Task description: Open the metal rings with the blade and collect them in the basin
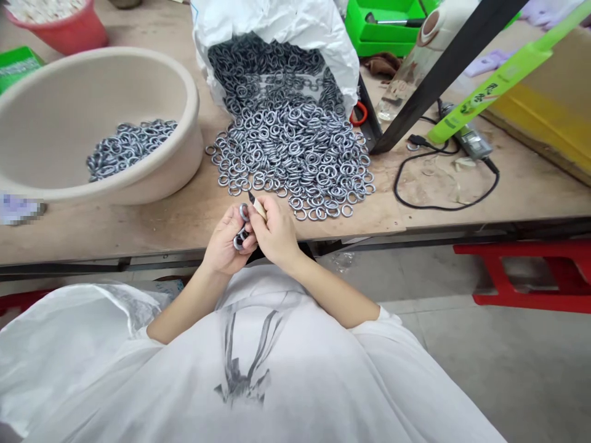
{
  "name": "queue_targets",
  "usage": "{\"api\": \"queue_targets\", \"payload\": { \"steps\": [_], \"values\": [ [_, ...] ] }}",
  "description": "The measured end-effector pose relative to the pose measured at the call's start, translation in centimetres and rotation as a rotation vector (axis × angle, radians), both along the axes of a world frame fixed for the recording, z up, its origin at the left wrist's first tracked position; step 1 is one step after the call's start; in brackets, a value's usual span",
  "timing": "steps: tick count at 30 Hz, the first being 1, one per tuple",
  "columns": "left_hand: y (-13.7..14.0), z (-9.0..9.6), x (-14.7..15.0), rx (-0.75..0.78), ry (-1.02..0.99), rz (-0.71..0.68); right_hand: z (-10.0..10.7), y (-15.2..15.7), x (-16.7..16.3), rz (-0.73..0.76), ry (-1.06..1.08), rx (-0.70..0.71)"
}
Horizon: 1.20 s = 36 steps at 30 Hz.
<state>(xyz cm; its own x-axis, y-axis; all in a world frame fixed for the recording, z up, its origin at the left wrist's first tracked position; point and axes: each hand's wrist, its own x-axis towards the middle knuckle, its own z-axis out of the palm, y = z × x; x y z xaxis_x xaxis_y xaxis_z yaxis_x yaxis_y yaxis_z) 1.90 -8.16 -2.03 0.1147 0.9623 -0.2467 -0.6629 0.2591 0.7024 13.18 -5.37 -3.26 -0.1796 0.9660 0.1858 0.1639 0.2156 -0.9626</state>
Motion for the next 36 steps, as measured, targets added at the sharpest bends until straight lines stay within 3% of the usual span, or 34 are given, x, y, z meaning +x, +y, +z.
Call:
{"api": "queue_targets", "payload": {
  "steps": [5,8,15,22,31,36],
  "values": [
    [0.1,-0.1,0.1,0.032,0.107,0.013,0.3,0.1,0.6,-0.001,-0.157,0.285],
    [0.2,0.0,-0.2,0.050,0.171,0.001,0.5,0.3,0.9,-0.002,-0.206,0.351],
    [0.3,0.2,-0.8,0.031,0.193,-0.107,0.8,0.7,1.5,0.011,-0.189,0.314],
    [0.0,1.1,-1.1,-0.030,0.117,-0.188,1.5,2.3,4.0,0.331,-0.020,0.170],
    [-0.1,0.6,-0.7,0.016,0.185,-0.135,1.6,1.0,2.6,0.207,-0.003,0.208],
    [-0.4,0.3,-0.6,0.082,0.199,-0.161,1.1,1.2,2.4,0.217,0.139,0.119]
  ]
}}
